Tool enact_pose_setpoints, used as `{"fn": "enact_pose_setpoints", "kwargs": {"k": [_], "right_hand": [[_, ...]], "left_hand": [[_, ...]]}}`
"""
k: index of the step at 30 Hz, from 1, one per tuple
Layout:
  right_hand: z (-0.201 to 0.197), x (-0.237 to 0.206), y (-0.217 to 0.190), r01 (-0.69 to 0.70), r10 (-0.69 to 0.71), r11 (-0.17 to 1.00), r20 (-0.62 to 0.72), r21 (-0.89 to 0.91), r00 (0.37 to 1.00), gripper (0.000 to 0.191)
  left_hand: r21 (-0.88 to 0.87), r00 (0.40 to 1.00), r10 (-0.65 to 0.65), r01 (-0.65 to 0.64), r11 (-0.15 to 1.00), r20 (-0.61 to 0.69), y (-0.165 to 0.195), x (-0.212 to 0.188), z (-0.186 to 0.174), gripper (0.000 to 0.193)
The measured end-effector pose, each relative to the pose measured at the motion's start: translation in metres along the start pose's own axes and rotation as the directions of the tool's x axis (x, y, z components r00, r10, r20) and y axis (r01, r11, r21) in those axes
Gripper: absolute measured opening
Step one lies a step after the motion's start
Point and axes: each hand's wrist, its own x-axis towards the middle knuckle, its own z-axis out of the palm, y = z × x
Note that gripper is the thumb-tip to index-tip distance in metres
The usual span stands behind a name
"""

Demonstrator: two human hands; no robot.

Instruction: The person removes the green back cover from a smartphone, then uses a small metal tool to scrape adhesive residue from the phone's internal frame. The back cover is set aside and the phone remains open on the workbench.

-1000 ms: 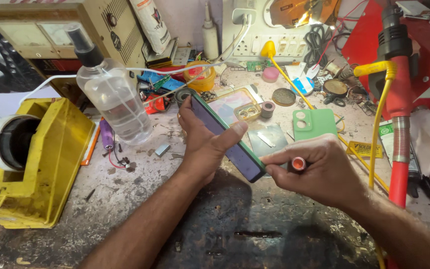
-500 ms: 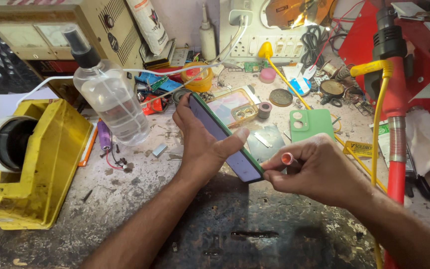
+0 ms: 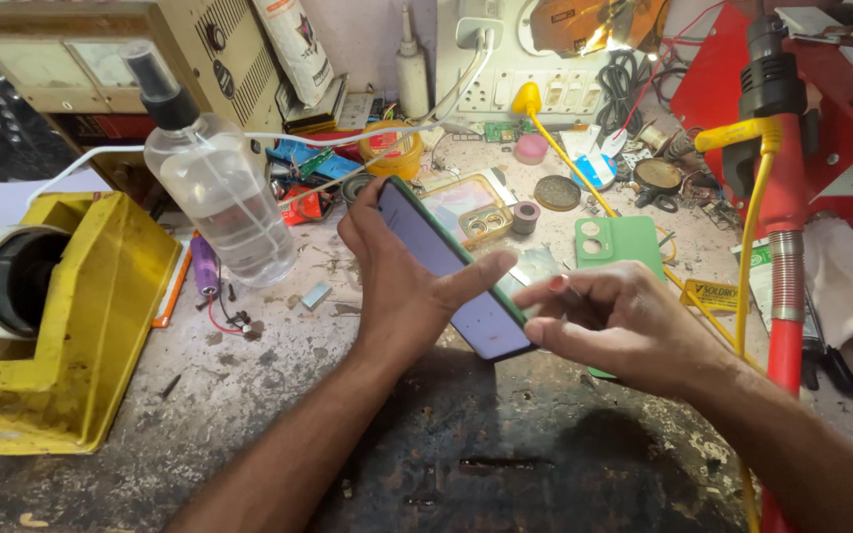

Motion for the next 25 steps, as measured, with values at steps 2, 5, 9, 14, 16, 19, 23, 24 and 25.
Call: {"fn": "enact_pose_setpoints", "kwargs": {"k": [2,5,9,14,16,19,23,24,25], "right_hand": [[-0.001,0.001,0.004,0.003,-0.005,0.997,-0.026,-0.071,1.0,0.031],[-0.006,0.011,0.011,-0.102,0.092,0.985,-0.08,-0.14,0.993,0.031],[-0.011,0.025,0.027,-0.164,0.204,0.875,-0.038,0.455,0.978,0.029],[-0.012,0.03,0.042,-0.168,0.197,0.762,0.023,0.625,0.98,0.021],[-0.011,0.03,0.043,-0.167,0.191,0.767,0.027,0.619,0.981,0.018],[-0.01,0.028,0.041,-0.166,0.195,0.814,0.006,0.556,0.981,0.017],[-0.005,0.019,0.041,-0.117,0.158,0.909,-0.07,0.4,0.985,0.029],[-0.004,0.017,0.042,-0.119,0.157,0.933,-0.086,0.339,0.984,0.036],[-0.005,0.016,0.043,-0.12,0.158,0.933,-0.087,0.339,0.984,0.036]], "left_hand": [[-0.027,0.999,-0.041,0.041,0.999,0.018,-0.005,0.001,0.0,0.136],[-0.359,0.992,-0.115,0.123,0.925,0.045,-0.014,0.007,0.004,0.121],[-0.853,0.973,-0.14,0.23,0.468,0.186,-0.026,0.015,0.005,0.084],[-0.889,0.948,-0.042,0.309,0.338,0.314,-0.018,0.008,0.012,0.069],[-0.86,0.905,-0.06,0.42,0.291,0.422,-0.014,0.002,0.01,0.071],[-0.881,0.914,-0.03,0.398,0.256,0.404,-0.009,0.005,0.011,0.061],[-0.878,0.899,-0.08,0.438,0.192,0.431,-0.01,0.002,0.016,0.057],[-0.875,0.897,-0.067,0.44,0.202,0.436,-0.011,0.0,0.017,0.057],[-0.871,0.895,-0.054,0.444,0.211,0.443,-0.012,-0.003,0.019,0.056]]}}
